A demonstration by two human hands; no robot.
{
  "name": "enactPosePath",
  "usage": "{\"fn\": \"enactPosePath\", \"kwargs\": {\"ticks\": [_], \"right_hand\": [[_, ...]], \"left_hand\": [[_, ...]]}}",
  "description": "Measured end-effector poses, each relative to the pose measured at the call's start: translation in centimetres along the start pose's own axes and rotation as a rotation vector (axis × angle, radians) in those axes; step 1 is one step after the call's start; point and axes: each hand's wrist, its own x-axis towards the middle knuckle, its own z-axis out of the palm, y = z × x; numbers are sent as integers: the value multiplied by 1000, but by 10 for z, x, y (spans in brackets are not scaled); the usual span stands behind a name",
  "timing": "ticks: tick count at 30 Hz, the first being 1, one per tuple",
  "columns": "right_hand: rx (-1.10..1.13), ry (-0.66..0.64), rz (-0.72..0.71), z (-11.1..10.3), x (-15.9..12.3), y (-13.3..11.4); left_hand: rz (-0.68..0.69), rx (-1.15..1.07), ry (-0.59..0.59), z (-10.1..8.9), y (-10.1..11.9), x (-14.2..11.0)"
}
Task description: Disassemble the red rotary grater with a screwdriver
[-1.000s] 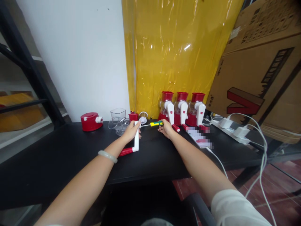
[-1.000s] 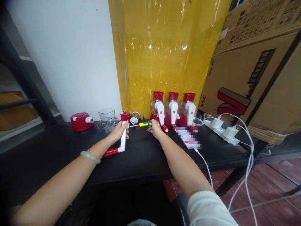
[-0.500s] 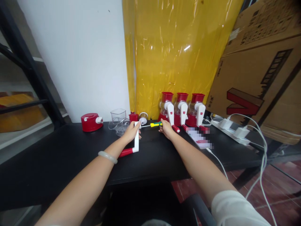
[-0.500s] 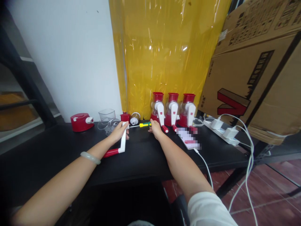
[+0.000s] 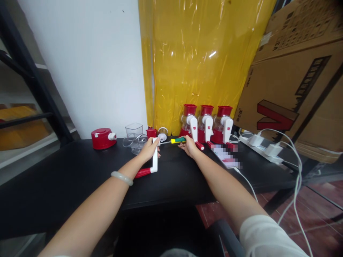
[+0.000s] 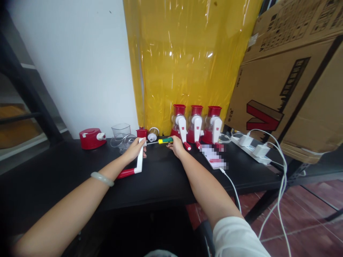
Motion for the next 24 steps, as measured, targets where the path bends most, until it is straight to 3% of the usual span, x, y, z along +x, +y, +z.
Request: {"fn": "enactPosePath", "kwargs": {"ticks": [7,24], "right_hand": [[-189,23,-167,-4,1,4],[-26,46,-4,1,1,0]], "left_hand": [[-8,4,1,0,-3,2],[-5,-4,-13,2,-2,-1]]}}
